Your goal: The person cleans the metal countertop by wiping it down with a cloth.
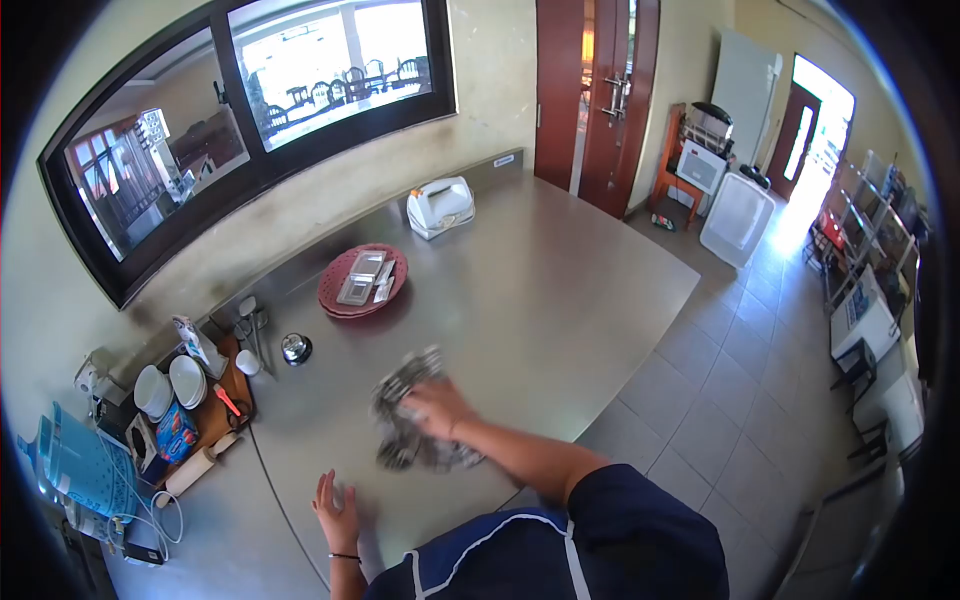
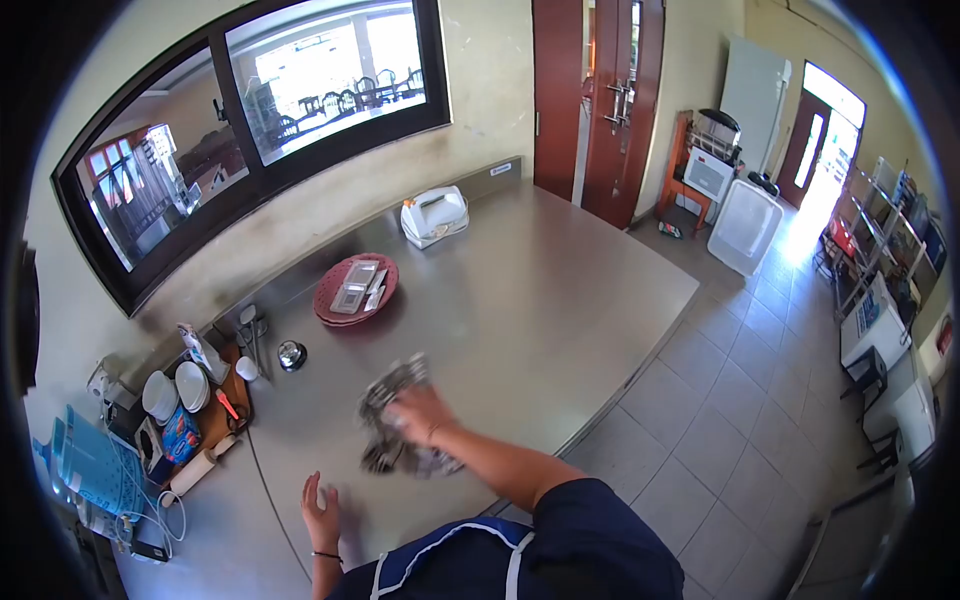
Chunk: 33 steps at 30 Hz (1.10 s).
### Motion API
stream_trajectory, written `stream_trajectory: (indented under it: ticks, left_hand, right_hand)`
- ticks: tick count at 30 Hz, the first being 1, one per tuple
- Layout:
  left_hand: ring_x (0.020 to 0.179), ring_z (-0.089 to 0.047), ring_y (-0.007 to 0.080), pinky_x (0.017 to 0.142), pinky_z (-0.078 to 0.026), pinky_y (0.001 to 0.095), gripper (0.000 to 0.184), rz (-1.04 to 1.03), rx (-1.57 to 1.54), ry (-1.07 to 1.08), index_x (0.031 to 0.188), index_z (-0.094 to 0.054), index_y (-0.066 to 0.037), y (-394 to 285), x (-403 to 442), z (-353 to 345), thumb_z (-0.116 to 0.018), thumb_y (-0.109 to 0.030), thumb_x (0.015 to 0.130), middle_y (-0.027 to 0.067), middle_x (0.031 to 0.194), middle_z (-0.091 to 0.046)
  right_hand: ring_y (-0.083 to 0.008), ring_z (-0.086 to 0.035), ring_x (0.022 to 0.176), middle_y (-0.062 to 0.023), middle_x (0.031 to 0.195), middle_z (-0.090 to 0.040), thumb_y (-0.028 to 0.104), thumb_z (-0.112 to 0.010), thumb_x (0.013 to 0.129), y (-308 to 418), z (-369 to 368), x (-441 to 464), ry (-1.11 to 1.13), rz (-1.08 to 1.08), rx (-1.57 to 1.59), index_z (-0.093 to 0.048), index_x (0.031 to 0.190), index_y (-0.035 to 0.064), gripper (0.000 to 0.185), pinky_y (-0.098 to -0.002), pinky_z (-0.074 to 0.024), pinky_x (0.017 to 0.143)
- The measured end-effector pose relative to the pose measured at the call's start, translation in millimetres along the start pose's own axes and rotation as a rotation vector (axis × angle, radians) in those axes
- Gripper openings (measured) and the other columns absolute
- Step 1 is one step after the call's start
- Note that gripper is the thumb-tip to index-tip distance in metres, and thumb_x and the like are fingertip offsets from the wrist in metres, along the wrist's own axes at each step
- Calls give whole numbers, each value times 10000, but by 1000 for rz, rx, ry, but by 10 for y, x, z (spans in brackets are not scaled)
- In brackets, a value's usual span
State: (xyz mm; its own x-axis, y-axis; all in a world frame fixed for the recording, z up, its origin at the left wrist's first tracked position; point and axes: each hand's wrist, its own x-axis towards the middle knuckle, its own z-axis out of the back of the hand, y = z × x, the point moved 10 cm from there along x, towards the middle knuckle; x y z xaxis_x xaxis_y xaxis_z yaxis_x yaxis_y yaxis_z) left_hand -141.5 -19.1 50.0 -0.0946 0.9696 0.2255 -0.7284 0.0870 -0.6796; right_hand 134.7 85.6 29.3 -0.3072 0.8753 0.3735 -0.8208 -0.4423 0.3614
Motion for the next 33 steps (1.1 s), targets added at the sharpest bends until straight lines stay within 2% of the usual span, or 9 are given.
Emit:
stream_trajectory:
  ticks: [3, 7, 8, 14, 16, 18, 23, 28, 33]
  left_hand:
    - [1332, -439, 333, 1130, -199, 547, 507, 75, 13, 22, 1330, -557, -124, -213, -23, -358, -675, -229, 848, 164, 1385, -518]
    - [1356, -415, 317, 1143, -123, 610, 549, 173, 94, 59, 1332, -560, -163, -602, -55, -994, -700, -318, 824, 154, 1410, -495]
    - [1364, -400, 324, 1141, -120, 616, 561, 180, 124, 74, 1329, -563, -167, -730, -71, -1134, -708, -329, 812, 153, 1409, -496]
    - [1402, -293, 398, 1127, -98, 654, 617, 233, 360, 50, 1314, -572, -197, -1198, -101, -1602, -733, -400, 754, 132, 1422, -466]
    - [1407, -289, 374, 1133, -100, 639, 603, 250, 414, 18, 1319, -563, -204, -1265, -108, -1622, -717, -389, 766, 118, 1426, -449]
    - [1376, -324, 417, 1098, -175, 649, 475, 141, 513, -15, 1265, -631, -181, -1354, -122, -1645, -617, -465, 884, 187, 1419, -467]
    - [1401, -310, 329, 1124, -171, 614, 590, 199, 572, 55, 1386, -520, -197, -1300, -132, -1679, -646, -430, 858, 132, 1448, -454]
    - [1399, -315, 328, 1135, -161, 599, 582, 220, 556, 81, 1382, -523, -193, -1276, -122, -1682, -652, -408, 856, 135, 1444, -458]
    - [1398, -319, 327, 1144, -157, 585, 566, 259, 524, 65, 1366, -538, -189, -1312, -102, -1642, -656, -396, 853, 129, 1439, -466]
  right_hand:
    - [-351, -553, 1085, -124, 1130, -607, 235, -730, 730, -1748, 769, -113, -120, -253, -19, -671, 1093, 186, 371, -509, -429, 918]
    - [-357, -490, 1219, -153, 1219, -582, 353, -699, 808, -4540, 1799, -1170, -429, -731, -415, -637, 1181, 198, 409, -510, -394, 1014]
    - [-357, -445, 1292, -152, 1341, -523, 382, -664, 842, -5109, 2077, -1466, -211, -1025, -274, -578, 1284, 230, 476, -539, -346, 1065]
    - [-388, -294, 1415, -179, 1508, -363, 594, -576, 850, -5647, 2880, -1195, -196, -1327, -321, -487, 1399, 266, 646, -610, -189, 1129]
    - [-377, -507, 1216, -191, 1289, -546, 677, -561, 812, -5506, 2628, -398, -189, -1051, -438, -594, 1267, 217, 647, -515, -433, 963]
    - [-405, -404, 1310, -242, 1351, -480, 698, -629, 738, -5096, 2095, 441, 80, -754, -163, -570, 1319, 226, 751, -532, -308, 1093]
    - [-388, -331, 1375, -146, 1450, -429, 610, -583, 834, -4282, 1176, 1543, 45, -393, -251, -548, 1323, 278, 592, -573, -238, 1128]
    - [-363, -407, 1323, -111, 1368, -515, 515, -631, 837, -5145, 1295, 1872, -109, -454, -301, -612, 1227, 239, 478, -606, -268, 1091]
    - [-309, -535, 1209, -111, 1259, -579, 398, -656, 848, -6220, 2401, 1145, -169, -911, -409, -607, 1223, 241, 410, -543, -406, 1004]
